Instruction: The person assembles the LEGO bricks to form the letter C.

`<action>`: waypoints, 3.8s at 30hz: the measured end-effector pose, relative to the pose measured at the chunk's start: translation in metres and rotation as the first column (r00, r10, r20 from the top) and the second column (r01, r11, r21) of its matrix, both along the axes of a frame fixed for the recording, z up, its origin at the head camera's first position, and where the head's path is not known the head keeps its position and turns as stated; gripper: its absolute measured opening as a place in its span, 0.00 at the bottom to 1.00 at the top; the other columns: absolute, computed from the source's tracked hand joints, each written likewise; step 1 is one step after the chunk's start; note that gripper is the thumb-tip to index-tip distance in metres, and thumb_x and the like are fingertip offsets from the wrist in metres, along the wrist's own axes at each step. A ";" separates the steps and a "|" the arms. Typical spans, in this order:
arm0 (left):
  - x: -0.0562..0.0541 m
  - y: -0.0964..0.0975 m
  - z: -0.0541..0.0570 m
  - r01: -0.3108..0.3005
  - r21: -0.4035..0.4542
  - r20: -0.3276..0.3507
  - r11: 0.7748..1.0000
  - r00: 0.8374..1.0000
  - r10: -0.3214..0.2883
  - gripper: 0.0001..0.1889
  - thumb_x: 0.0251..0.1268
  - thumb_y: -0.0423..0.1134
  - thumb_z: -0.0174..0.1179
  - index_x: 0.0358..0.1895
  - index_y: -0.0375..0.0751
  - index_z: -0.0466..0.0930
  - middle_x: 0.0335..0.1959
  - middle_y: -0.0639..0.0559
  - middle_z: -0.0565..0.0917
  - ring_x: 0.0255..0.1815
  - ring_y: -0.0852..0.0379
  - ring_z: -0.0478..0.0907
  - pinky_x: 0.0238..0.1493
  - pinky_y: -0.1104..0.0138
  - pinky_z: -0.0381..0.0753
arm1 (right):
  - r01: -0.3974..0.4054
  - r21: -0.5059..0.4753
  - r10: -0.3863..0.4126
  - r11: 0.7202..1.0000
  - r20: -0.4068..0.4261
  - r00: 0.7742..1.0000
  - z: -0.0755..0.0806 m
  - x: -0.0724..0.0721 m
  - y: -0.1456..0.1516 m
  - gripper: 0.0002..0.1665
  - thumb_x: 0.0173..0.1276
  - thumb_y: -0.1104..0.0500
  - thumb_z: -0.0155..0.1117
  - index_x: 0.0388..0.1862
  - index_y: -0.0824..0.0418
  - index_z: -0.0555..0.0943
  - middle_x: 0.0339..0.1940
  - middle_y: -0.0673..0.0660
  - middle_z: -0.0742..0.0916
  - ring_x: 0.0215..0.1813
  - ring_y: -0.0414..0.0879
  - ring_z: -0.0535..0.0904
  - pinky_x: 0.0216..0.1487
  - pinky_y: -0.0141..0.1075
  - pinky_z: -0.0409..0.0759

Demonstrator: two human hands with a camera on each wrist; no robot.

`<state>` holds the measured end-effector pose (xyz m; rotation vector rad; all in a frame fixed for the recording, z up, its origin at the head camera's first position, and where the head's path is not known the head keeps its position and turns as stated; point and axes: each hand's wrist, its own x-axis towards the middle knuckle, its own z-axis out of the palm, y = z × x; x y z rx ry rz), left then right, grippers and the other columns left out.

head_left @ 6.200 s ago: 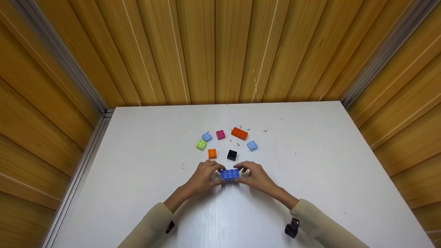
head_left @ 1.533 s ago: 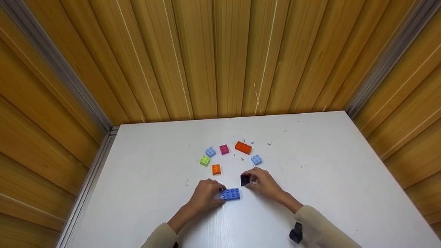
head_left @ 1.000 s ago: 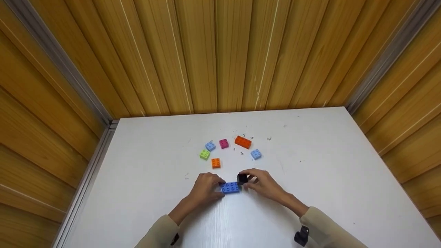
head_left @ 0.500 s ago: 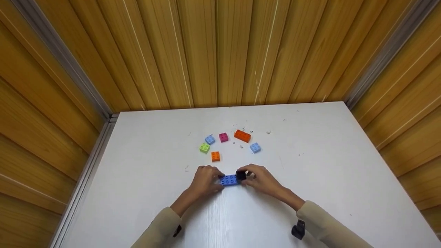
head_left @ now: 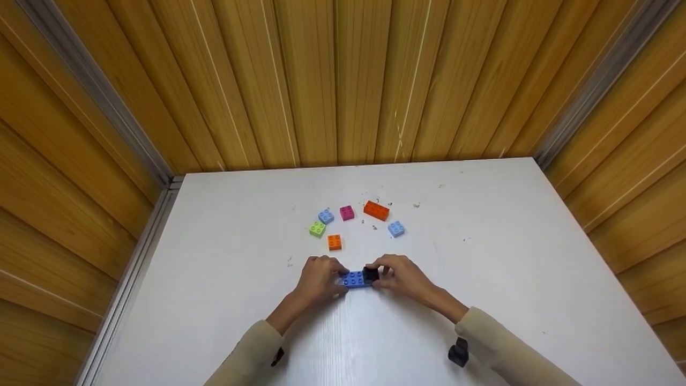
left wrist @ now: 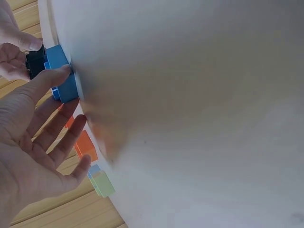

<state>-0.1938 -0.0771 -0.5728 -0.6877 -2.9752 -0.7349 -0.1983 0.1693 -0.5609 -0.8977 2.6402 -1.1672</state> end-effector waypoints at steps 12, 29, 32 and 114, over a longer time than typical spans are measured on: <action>-0.008 -0.004 -0.002 -0.008 0.025 -0.009 1.000 1.000 0.009 0.19 0.45 0.44 0.82 0.43 0.45 0.93 0.38 0.53 0.91 0.41 0.55 0.81 0.55 0.52 0.77 | 0.033 0.123 -0.032 0.992 -0.011 0.999 0.009 -0.008 -0.014 0.18 0.57 0.65 0.79 0.48 0.63 0.88 0.40 0.56 0.87 0.38 0.44 0.79 0.40 0.31 0.76; -0.008 0.002 -0.004 -0.023 0.010 0.049 1.000 0.999 0.022 0.20 0.43 0.45 0.83 0.44 0.50 0.93 0.36 0.58 0.91 0.39 0.62 0.79 0.56 0.54 0.78 | 0.075 0.166 -0.064 0.983 -0.068 0.996 0.005 0.000 -0.012 0.20 0.55 0.65 0.80 0.48 0.60 0.88 0.37 0.51 0.86 0.35 0.37 0.77 0.37 0.29 0.77; -0.007 0.003 -0.004 -0.017 0.011 0.047 1.000 0.999 0.016 0.20 0.44 0.46 0.83 0.44 0.51 0.93 0.37 0.58 0.91 0.40 0.62 0.79 0.55 0.55 0.77 | 0.075 0.173 -0.064 0.982 -0.070 0.996 0.005 0.001 -0.011 0.20 0.55 0.65 0.80 0.48 0.60 0.88 0.37 0.51 0.85 0.34 0.37 0.77 0.36 0.29 0.77; -0.051 0.003 -0.013 -0.170 0.232 0.063 0.958 0.985 0.160 0.20 0.64 0.33 0.69 0.59 0.43 0.83 0.51 0.48 0.79 0.43 0.55 0.77 0.47 0.64 0.83 | 0.150 0.193 -0.150 0.970 -0.017 0.989 0.006 0.001 -0.022 0.21 0.52 0.58 0.83 0.45 0.60 0.86 0.38 0.51 0.85 0.37 0.41 0.77 0.39 0.32 0.77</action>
